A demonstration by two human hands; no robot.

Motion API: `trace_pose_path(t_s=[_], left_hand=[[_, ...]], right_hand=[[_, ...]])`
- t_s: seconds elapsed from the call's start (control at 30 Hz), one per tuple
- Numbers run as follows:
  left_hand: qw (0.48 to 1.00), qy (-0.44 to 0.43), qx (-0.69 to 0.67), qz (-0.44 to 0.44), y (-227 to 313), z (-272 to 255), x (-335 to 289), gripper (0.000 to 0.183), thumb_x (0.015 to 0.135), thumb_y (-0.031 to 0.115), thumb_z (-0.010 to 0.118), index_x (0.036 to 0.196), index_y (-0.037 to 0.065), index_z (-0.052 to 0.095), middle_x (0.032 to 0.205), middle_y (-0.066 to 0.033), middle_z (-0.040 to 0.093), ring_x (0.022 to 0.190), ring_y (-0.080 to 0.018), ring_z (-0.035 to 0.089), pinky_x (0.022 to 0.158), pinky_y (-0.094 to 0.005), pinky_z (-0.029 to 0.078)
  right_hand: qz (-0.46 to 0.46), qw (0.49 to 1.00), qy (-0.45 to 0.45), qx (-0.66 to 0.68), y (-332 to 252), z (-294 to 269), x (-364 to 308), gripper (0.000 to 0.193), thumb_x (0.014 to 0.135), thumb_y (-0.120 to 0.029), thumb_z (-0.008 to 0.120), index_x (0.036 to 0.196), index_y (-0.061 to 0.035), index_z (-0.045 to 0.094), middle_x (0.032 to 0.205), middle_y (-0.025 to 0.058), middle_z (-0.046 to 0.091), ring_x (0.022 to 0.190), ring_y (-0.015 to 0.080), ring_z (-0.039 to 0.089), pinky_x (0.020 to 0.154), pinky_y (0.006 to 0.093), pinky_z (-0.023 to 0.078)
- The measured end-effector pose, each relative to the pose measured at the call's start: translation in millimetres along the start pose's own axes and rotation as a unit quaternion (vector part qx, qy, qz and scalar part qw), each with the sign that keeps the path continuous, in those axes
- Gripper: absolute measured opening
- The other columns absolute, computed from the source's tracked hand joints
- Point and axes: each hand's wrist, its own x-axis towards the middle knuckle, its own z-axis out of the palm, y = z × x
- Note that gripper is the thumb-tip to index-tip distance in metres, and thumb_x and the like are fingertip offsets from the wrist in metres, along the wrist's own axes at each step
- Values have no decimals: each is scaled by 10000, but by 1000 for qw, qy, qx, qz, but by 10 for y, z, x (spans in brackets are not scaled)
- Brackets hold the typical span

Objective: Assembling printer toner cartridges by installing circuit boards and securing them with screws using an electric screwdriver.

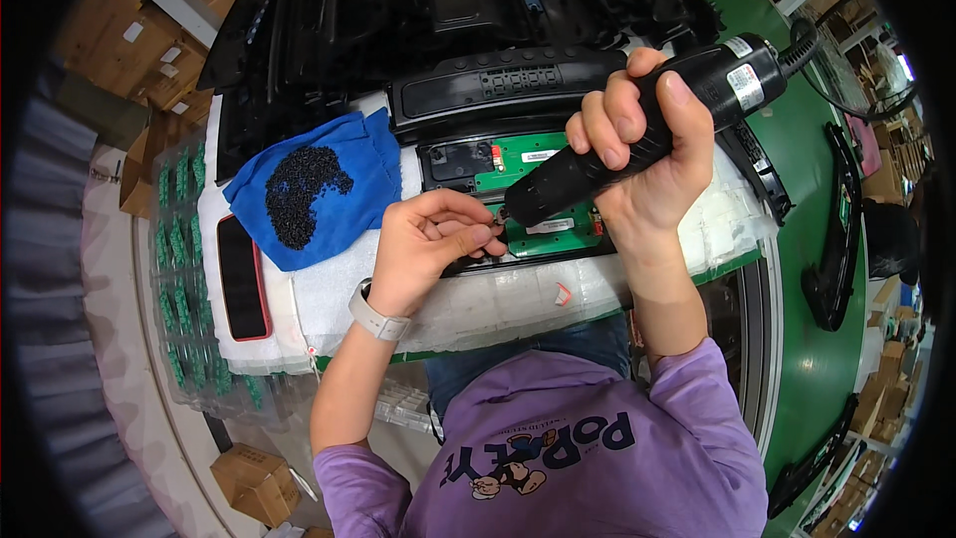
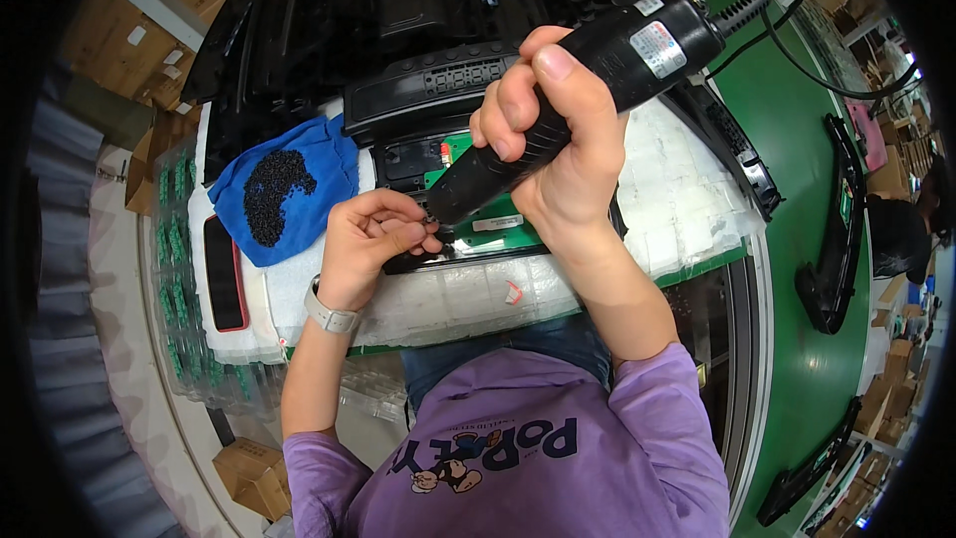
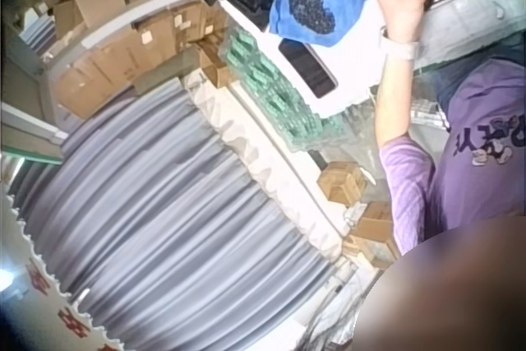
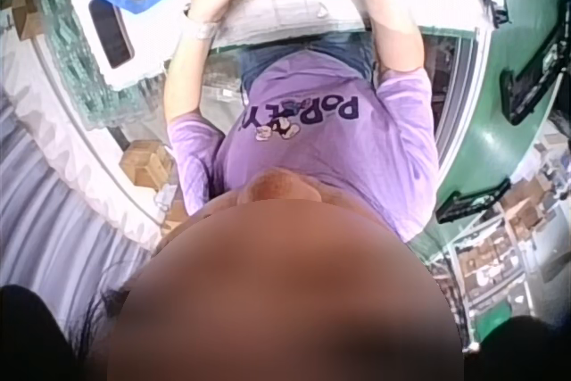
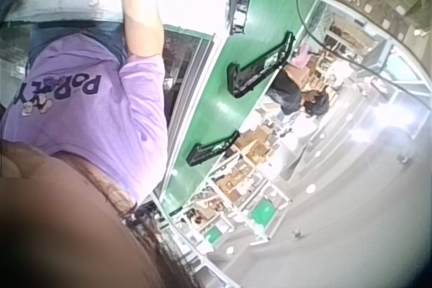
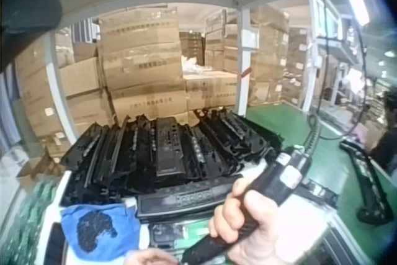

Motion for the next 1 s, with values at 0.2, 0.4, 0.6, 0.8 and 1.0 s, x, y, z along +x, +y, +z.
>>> trace_pose_path(t_s=[0.2,0.4,0.6,0.8,1.0], left_hand=[[1000,-29,-2,7,32,52,22,198,872,21,550,1059,-41,543,1043,-153,604,936,-184,615,809,-261,483],[996,-58,-67,-4,-7,3,14,222,930,53,330,1077,-13,483,1141,-172,565,1063,-236,572,891,-289,442],[996,-63,-70,-5,15,34,23,208,924,12,284,1071,18,431,1216,-203,515,1145,-289,531,946,-332,431],[992,-96,-78,-34,10,-22,15,146,962,76,305,1048,34,415,1205,-218,518,1104,-311,558,908,-347,465],[994,-69,-65,-58,85,41,-7,181,987,201,362,1024,34,422,990,-193,606,865,-272,632,716,-289,504]], right_hand=[[33,997,-75,-7,-148,-117,-26,208,818,-163,548,935,-4,484,547,35,449,401,122,409,428,283,369],[49,981,-119,-144,-257,-116,-235,253,690,-35,639,896,29,508,594,48,529,441,79,462,410,204,362],[49,979,-95,-174,-266,-101,-270,250,680,-42,669,885,13,537,629,39,546,459,61,468,418,190,358],[35,963,-103,-246,-210,-70,-273,231,700,-39,640,875,2,494,605,22,481,447,68,434,415,197,334],[61,937,-148,-309,-210,-34,-310,229,693,-36,628,809,-10,433,591,38,468,471,87,434,440,214,349]])
